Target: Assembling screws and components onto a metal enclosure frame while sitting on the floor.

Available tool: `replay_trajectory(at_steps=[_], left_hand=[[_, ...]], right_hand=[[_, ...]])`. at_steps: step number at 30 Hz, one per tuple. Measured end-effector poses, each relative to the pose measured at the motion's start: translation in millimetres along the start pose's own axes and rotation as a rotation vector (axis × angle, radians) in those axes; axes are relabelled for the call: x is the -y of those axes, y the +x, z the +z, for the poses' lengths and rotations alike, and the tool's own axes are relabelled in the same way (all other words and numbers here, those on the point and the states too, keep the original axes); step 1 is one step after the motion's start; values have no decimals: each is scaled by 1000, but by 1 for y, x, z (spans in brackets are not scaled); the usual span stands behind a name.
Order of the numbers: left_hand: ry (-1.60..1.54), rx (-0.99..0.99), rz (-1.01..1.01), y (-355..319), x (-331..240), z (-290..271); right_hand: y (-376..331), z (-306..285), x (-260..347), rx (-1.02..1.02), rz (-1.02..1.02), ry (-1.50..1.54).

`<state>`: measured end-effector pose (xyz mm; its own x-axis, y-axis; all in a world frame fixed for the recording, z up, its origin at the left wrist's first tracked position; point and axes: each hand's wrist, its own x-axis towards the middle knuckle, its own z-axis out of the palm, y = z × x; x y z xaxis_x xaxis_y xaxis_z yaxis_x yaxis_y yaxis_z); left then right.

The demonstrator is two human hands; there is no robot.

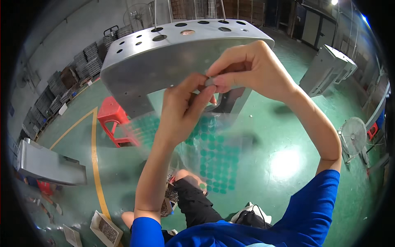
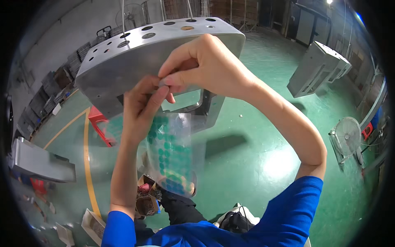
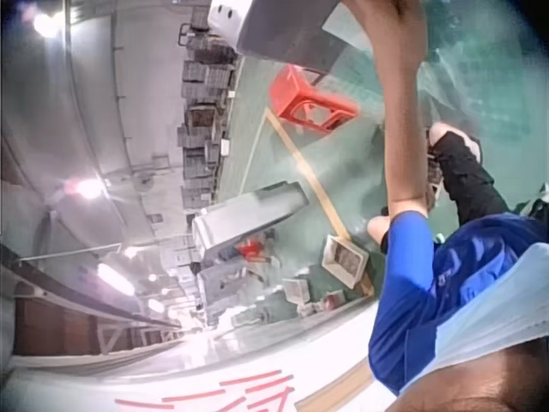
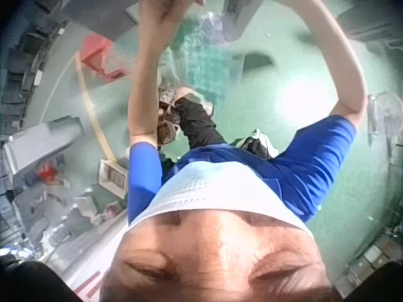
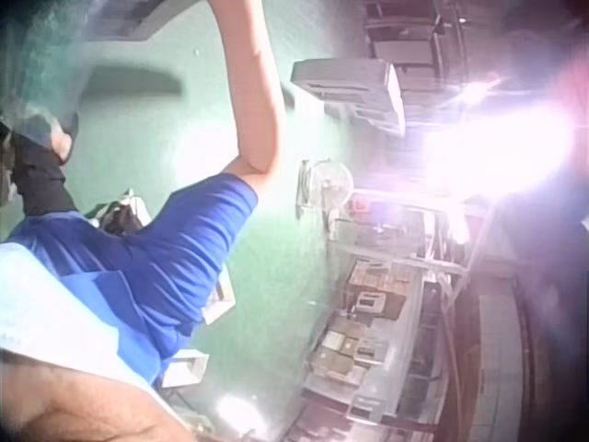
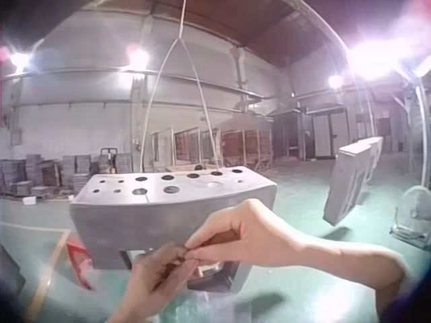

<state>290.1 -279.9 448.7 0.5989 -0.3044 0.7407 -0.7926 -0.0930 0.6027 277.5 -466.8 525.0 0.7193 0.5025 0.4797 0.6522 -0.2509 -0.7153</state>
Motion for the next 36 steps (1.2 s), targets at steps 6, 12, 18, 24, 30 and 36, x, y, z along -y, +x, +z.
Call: replay_trajectory(at_steps=[6, 12, 18, 24, 30, 36], left_hand=[[-253, 37, -186, -5, 3, 9], [-779, 237, -539, 3, -11, 9], [-712, 320, -508, 8, -2, 34], [-712, 425, -524, 1, 16, 64], [-641, 459, -425, 2, 27, 90], [93, 43, -202, 6, 74, 133]], right_hand=[[-9, 6, -12, -9, -132, -326], [-24, -1, -28, -140, -779, -685], [-42, -25, -45, 54, -901, -825], [-67, -38, -57, 150, -917, -960], [-93, -42, -57, 91, -516, -868], [-64, -112, -50, -323, -157, -969]])
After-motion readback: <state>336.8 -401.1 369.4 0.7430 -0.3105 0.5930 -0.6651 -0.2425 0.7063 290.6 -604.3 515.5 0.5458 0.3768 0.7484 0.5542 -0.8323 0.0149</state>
